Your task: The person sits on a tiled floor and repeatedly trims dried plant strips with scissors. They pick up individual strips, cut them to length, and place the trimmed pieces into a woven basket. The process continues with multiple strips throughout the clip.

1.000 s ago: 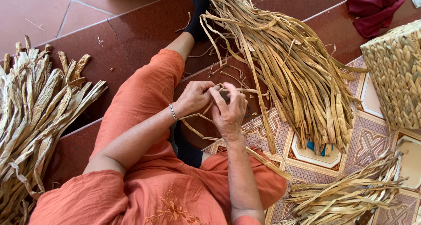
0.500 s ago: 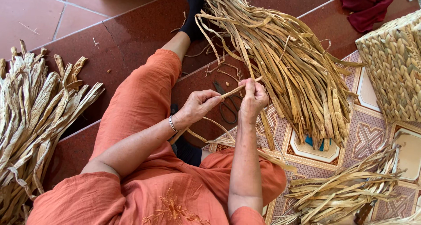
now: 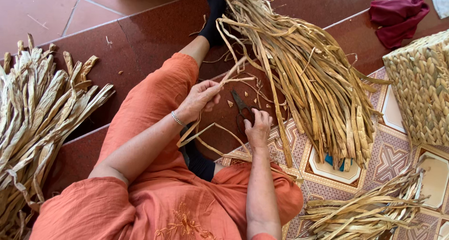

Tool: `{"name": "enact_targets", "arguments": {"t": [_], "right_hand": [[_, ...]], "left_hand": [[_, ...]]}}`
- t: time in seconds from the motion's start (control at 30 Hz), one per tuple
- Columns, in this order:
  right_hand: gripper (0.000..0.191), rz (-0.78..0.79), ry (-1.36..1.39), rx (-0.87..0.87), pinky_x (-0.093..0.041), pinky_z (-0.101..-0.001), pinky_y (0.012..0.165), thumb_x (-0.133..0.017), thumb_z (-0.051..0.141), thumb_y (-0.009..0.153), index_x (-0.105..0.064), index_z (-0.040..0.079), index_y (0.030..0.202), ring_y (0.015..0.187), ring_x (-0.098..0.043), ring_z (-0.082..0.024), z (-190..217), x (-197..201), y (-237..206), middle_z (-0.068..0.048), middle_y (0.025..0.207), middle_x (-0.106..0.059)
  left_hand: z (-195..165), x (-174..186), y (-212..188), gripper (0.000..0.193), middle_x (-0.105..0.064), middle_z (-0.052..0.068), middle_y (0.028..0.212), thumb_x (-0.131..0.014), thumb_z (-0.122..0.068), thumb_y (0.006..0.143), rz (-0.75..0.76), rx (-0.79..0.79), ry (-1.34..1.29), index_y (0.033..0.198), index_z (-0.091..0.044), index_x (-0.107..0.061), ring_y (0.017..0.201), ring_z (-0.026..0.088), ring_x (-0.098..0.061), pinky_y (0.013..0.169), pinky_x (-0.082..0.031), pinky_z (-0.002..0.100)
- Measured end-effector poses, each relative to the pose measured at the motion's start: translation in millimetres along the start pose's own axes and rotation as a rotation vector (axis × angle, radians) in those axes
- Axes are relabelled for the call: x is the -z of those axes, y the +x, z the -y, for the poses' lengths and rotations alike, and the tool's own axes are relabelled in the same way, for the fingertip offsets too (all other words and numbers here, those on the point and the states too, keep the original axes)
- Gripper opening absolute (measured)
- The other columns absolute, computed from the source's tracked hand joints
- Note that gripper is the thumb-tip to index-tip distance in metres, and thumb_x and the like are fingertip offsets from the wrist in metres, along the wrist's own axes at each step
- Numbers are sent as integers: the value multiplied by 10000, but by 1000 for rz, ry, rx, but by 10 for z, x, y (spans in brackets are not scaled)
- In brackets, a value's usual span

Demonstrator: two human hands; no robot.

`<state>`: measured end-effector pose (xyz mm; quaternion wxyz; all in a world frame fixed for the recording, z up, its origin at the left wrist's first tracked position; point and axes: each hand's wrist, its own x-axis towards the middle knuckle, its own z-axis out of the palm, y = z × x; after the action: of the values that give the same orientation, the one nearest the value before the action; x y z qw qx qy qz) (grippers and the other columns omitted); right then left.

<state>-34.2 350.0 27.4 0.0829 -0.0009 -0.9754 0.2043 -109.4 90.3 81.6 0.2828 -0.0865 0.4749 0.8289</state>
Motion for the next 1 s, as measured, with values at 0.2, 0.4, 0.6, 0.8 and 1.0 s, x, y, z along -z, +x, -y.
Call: {"name": "enact_targets", "arguments": {"t": [0.2,0.4,0.6,0.8,1.0], "right_hand": [[533,53,31,23,-497,-475,904,-832,29,748,-604,56,1229,1047,-579,-371,-65,-181,43,-159,1093,-608],[432,77,178,-152,-592,-379,766,-758,-5,854,-578,54,1243,873,-664,-219,-11,-172,16,-171,1139,-571],[661,255,935,-419,-628,-266,795,-791,163,850,-491,82,1433,915,-711,-98,259,9,51,-40,1013,-679],[793,390,882,-233,-505,-234,629,-641,610,917,-526,90,1504,744,-576,-65,554,175,5,19,887,-614],[816,308,636,-145,-424,-245,582,-627,657,915,-563,62,1469,685,-517,-59,634,208,2,30,797,-530]], "left_hand": [[15,74,16,167,-643,11,719,-647,-211,1012,11,-87,-99,1070,-78,-564,483,41,-451,428,-351,199],[31,121,38,128,-619,8,720,-615,-160,1020,-46,-88,-119,1091,-82,-542,486,26,-405,437,-313,186],[95,77,49,154,-620,16,729,-600,-105,998,-71,-106,-50,1136,-75,-540,481,27,-400,424,-292,181],[107,44,10,197,-653,12,763,-617,-129,1015,-54,-152,50,1180,-65,-531,530,22,-465,456,-344,170],[165,42,-7,208,-674,13,779,-631,-128,1014,-42,-179,126,1185,-53,-538,581,22,-529,481,-384,157]]}}
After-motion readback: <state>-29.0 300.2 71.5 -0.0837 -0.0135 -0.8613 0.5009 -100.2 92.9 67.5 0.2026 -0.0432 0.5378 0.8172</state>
